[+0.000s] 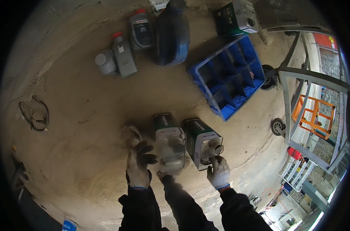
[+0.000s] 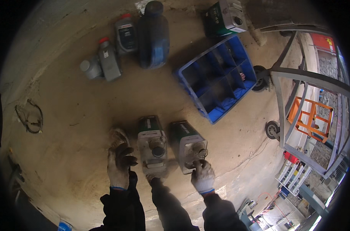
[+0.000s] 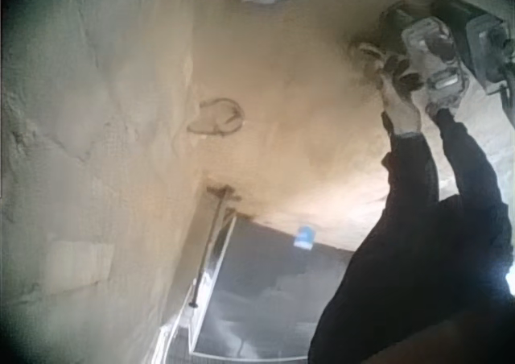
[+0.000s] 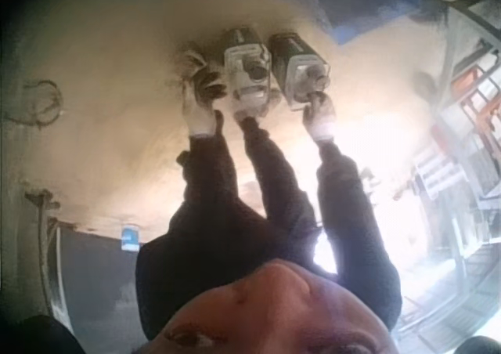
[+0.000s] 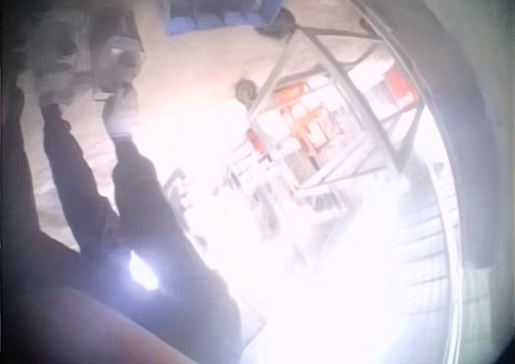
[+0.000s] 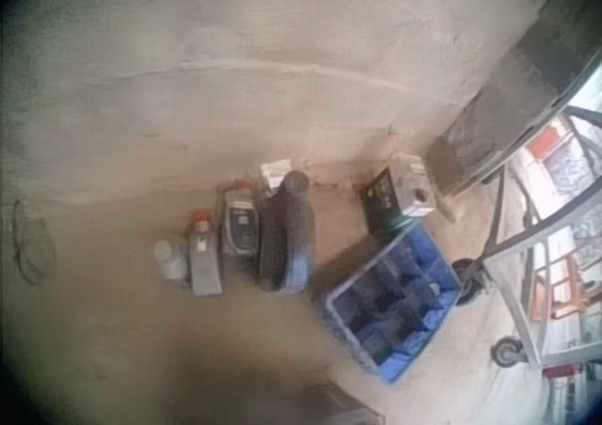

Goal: The person opens several motor oil containers and pours oil from one large metal can into another, then from smaller plastic bottles into other containers. The person handles multiple containers on the floor and transfers liquid between them.

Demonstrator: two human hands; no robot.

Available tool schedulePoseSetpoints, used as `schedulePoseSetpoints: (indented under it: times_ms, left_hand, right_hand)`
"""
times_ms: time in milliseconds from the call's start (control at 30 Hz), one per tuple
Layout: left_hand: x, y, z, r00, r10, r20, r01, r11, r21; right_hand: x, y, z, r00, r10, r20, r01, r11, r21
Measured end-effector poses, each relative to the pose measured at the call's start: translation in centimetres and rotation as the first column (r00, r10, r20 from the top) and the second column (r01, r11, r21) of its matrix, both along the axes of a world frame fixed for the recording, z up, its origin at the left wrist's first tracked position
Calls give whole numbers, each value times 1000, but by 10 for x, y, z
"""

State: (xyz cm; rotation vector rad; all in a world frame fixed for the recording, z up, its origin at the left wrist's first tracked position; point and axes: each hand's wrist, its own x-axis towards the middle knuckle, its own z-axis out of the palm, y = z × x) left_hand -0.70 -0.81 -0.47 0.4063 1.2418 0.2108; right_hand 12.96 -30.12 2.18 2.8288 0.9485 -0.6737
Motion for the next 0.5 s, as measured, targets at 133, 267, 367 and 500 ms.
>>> schedulePoseSetpoints:
  times_ms: [133,267,367,500]
  left_hand:
    - [-3,4,-1,1000,-24,2,24,1000,1]
    - [-3,22,1,999,-10,-46,11,1000,27]
    - [-2,33,7,992,80,-95,-73,994,76]
    - [8,49,3,988,142,-59,-139,989,47]
  right_hand:
    - [20,-8,-21,962,212,-170,-225,973,-59]
    - [44,7,-11,947,212,-243,-231,972,-51]
    - [86,31,22,952,203,-229,-216,976,-34]
    - [159,78,94,932,274,-238,-280,960,8]
